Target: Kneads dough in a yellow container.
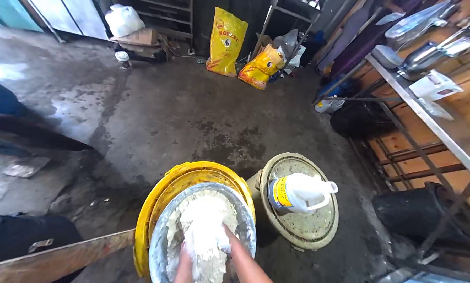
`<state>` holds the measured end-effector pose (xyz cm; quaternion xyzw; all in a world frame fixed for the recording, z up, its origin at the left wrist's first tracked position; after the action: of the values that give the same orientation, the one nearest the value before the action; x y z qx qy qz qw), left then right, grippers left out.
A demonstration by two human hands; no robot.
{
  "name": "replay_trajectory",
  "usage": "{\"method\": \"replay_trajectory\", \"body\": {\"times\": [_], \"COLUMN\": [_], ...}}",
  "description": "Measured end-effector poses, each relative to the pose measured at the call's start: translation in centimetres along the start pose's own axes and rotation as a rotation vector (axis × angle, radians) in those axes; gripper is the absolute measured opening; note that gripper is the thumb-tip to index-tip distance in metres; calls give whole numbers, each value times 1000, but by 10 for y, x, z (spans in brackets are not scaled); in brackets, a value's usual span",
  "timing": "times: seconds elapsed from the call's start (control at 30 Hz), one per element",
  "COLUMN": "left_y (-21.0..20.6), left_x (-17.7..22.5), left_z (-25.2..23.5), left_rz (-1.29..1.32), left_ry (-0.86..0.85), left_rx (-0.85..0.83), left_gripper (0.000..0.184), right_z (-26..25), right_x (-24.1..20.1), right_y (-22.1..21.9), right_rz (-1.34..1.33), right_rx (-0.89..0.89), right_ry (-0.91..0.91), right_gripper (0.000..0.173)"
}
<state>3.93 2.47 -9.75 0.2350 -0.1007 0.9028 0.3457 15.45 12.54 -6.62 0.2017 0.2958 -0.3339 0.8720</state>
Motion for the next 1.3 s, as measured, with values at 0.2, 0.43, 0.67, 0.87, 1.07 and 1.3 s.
{"method": "replay_trajectory", "body": {"times": [0.2,0.43,0.67,0.87,1.07,1.3], "left_y": [3,12,23,14,17,8], "left_x": [27,64,68,8,-8,-18], "left_z": [-1,12,41,40,21,11], "left_rz": [-125,-620,-1067,-1310,-543,-99], "left_ry": [-14,-292,-333,-123,-167,-29], "left_rx": [-13,-62,-18,-97,100,79], "left_gripper": [40,32,55,42,68,48], "right_z": [-11,-2,45,46,13,20], "right_x": [-26,-25,-5,46,76,54], "right_y": [-10,19,28,0,-4,-6], "right_rz": [202,483,477,410,-367,-69], "right_rx": [-79,63,210,234,349,109], "right_ry": [17,31,-50,-226,-146,-207], "right_gripper": [48,48,54,70,45,40]}}
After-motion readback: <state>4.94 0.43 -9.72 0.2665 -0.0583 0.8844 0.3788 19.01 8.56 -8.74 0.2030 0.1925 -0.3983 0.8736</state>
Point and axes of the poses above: each hand's wrist, its own z-axis away from the middle knuckle, its own y-axis out of the back of the hand, x = y × z, the point moved 7 cm from there along -z, towards the middle knuckle, and after that the axes turned 6 degrees about y, right-handed, at the moved point
